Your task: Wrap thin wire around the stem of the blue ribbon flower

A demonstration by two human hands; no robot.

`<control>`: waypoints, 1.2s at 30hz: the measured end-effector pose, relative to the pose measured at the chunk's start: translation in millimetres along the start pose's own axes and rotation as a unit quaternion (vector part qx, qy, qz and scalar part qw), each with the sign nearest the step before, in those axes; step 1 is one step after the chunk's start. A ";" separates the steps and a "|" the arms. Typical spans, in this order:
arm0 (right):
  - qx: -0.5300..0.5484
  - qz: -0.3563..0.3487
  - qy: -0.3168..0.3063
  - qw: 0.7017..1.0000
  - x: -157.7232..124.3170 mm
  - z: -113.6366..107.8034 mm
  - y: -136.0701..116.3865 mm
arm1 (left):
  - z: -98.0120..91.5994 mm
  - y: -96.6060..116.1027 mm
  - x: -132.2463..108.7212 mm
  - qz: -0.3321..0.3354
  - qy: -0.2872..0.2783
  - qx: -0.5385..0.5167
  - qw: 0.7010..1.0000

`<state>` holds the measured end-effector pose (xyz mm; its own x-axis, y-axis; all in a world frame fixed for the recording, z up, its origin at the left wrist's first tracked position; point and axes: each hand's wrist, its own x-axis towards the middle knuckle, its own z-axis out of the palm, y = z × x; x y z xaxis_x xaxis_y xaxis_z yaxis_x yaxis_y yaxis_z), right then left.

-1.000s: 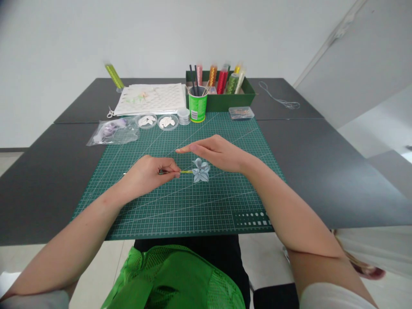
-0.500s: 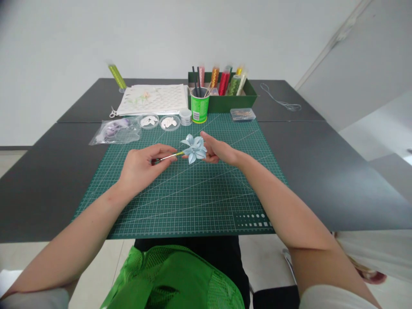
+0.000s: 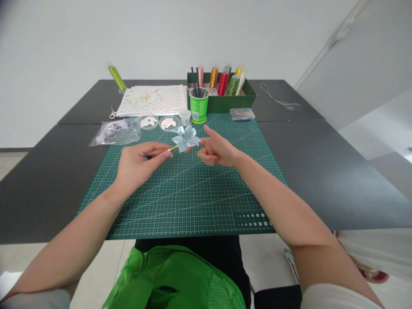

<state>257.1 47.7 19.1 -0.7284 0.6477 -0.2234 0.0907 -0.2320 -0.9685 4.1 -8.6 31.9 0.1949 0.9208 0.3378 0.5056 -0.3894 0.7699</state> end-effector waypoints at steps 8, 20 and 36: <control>-0.241 -0.100 0.364 0.894 17.2 5.3 15.9 | -0.9 1.8 1.1 -0.016 -0.009 -0.042 0.999; -0.377 -0.163 0.220 0.885 0.2 76.5 12.8 | -3.3 0.4 1.8 -0.008 0.024 0.004 1.000; -0.548 -0.353 0.108 0.751 -32.6 75.7 -13.5 | -2.6 0.3 4.0 -0.017 0.010 0.044 0.999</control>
<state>228.1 -25.2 47.8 -0.7407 0.4588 0.4907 0.3246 0.8840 -0.3365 2.9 -5.1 35.0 0.1604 0.9323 0.3242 0.5830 -0.3545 0.7311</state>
